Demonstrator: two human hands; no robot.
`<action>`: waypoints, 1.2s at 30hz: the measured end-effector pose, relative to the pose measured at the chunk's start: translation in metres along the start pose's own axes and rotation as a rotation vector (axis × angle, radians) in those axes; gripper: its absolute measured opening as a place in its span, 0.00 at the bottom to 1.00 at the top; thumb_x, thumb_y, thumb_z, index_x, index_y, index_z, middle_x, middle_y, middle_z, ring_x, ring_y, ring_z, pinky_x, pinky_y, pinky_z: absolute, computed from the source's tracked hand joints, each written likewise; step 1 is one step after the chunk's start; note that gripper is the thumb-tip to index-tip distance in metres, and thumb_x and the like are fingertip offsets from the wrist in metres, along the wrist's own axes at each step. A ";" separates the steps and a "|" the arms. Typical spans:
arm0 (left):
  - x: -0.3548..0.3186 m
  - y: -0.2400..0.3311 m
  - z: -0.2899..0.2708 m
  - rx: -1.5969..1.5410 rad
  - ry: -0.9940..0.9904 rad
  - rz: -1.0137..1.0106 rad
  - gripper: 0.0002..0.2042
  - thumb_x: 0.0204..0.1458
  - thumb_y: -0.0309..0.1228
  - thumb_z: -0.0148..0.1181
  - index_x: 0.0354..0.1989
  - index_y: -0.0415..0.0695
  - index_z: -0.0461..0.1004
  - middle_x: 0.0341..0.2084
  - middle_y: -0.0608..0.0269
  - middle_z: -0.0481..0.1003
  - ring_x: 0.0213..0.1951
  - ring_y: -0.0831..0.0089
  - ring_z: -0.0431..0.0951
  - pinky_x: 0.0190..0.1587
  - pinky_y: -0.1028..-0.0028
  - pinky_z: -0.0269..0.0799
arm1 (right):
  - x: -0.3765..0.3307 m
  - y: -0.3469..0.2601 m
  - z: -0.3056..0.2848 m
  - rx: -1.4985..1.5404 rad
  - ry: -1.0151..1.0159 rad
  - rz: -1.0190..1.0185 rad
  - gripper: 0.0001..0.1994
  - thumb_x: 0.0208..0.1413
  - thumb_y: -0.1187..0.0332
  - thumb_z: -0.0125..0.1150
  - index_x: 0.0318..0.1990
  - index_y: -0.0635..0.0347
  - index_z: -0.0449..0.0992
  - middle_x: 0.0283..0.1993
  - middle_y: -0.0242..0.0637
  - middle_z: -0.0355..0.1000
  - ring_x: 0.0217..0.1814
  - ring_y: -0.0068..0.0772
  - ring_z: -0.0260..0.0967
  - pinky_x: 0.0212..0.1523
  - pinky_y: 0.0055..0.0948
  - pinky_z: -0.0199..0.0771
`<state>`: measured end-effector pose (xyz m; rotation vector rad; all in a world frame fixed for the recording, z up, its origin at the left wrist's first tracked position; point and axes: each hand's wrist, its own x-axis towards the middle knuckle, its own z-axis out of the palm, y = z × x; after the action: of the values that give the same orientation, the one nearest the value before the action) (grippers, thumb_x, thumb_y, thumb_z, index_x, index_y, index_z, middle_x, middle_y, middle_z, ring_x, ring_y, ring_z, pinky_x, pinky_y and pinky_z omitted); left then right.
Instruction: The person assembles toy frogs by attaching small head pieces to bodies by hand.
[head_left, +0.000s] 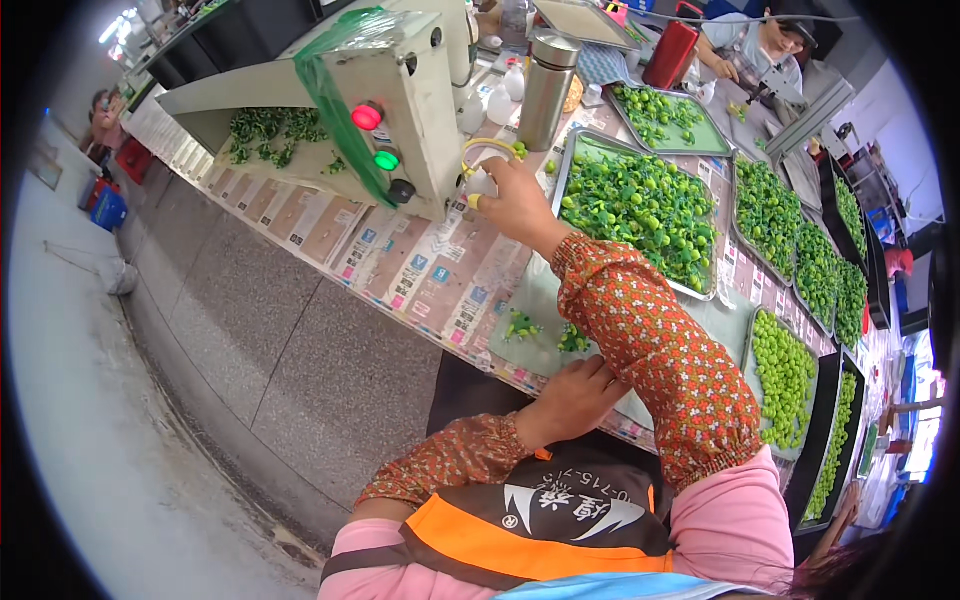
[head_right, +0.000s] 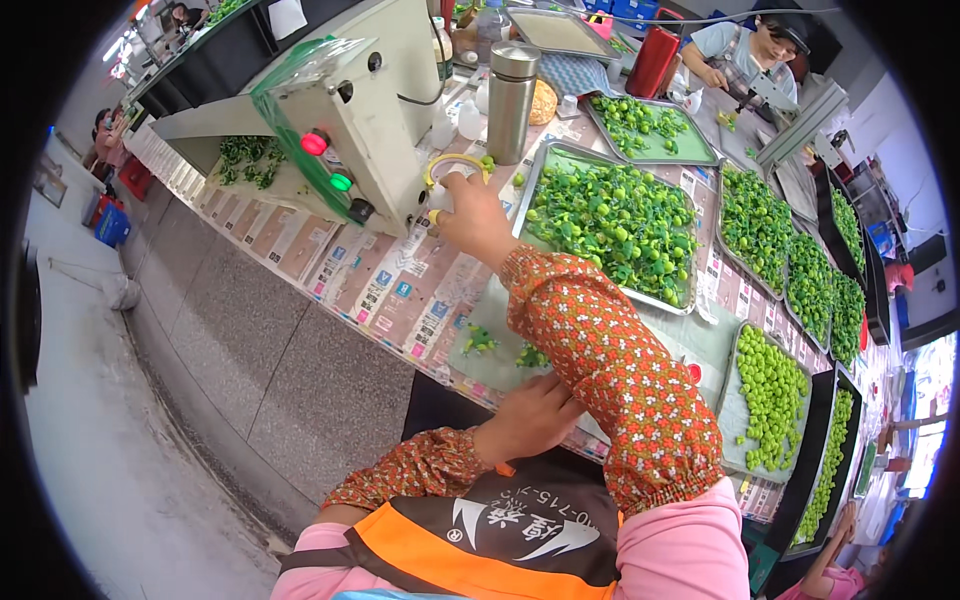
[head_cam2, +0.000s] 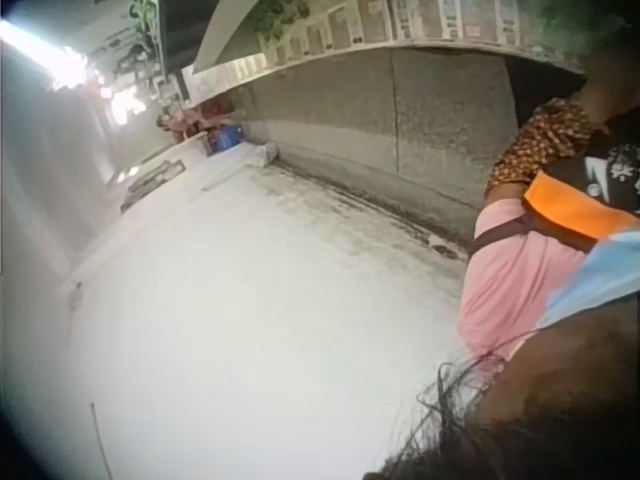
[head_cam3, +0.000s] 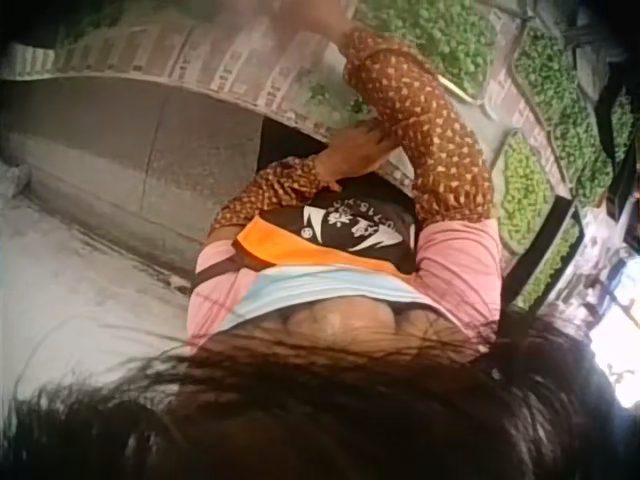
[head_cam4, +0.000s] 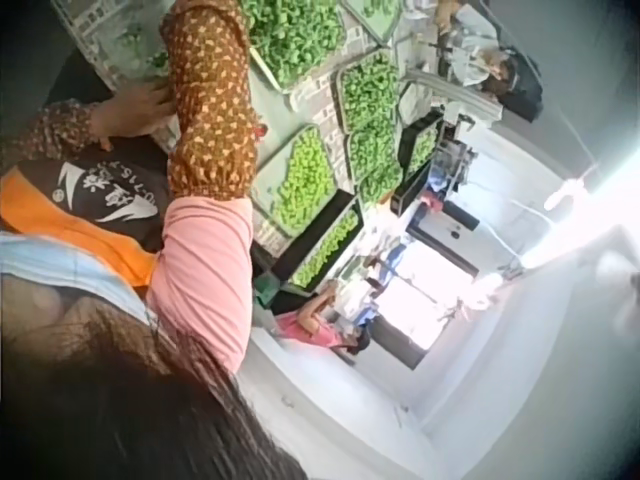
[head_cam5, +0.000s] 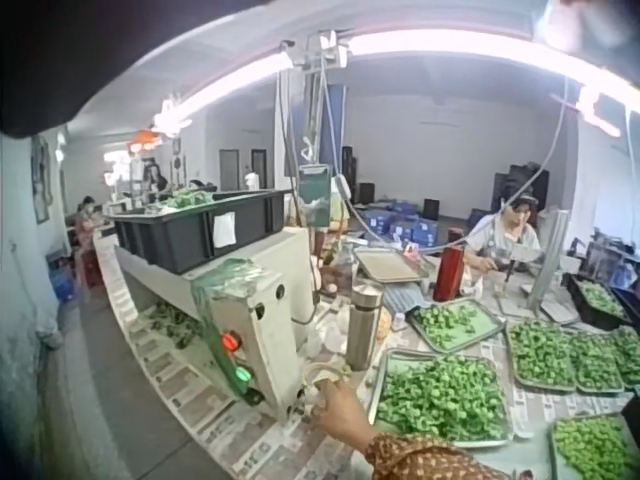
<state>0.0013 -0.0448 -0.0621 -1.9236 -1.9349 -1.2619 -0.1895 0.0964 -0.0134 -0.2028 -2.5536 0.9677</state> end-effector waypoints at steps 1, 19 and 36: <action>-0.001 0.000 0.000 0.001 0.003 0.002 0.21 0.50 0.28 0.58 0.55 0.43 0.74 0.43 0.56 0.74 0.45 0.58 0.76 0.44 0.61 0.76 | 0.001 0.001 0.004 -0.012 0.007 0.011 0.24 0.51 0.67 0.67 0.55 0.68 0.72 0.51 0.60 0.72 0.55 0.64 0.72 0.56 0.50 0.72; 0.009 0.006 -0.007 -0.020 -0.054 -0.015 0.19 0.46 0.29 0.61 0.49 0.43 0.75 0.38 0.60 0.74 0.40 0.60 0.75 0.41 0.64 0.75 | -0.153 -0.018 -0.171 0.452 -0.173 0.220 0.16 0.63 0.73 0.64 0.54 0.61 0.68 0.52 0.33 0.74 0.52 0.21 0.71 0.55 0.26 0.73; 0.020 0.009 -0.006 0.047 -0.155 -0.065 0.20 0.44 0.19 0.65 0.49 0.46 0.76 0.40 0.59 0.75 0.39 0.58 0.76 0.39 0.62 0.75 | -0.378 0.026 -0.284 -0.676 0.018 0.390 0.18 0.56 0.67 0.66 0.52 0.63 0.72 0.44 0.48 0.71 0.47 0.56 0.68 0.44 0.49 0.71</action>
<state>0.0033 -0.0352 -0.0418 -2.0047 -2.0970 -1.1022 0.2726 0.1848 0.0431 -0.9141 -2.7833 0.1673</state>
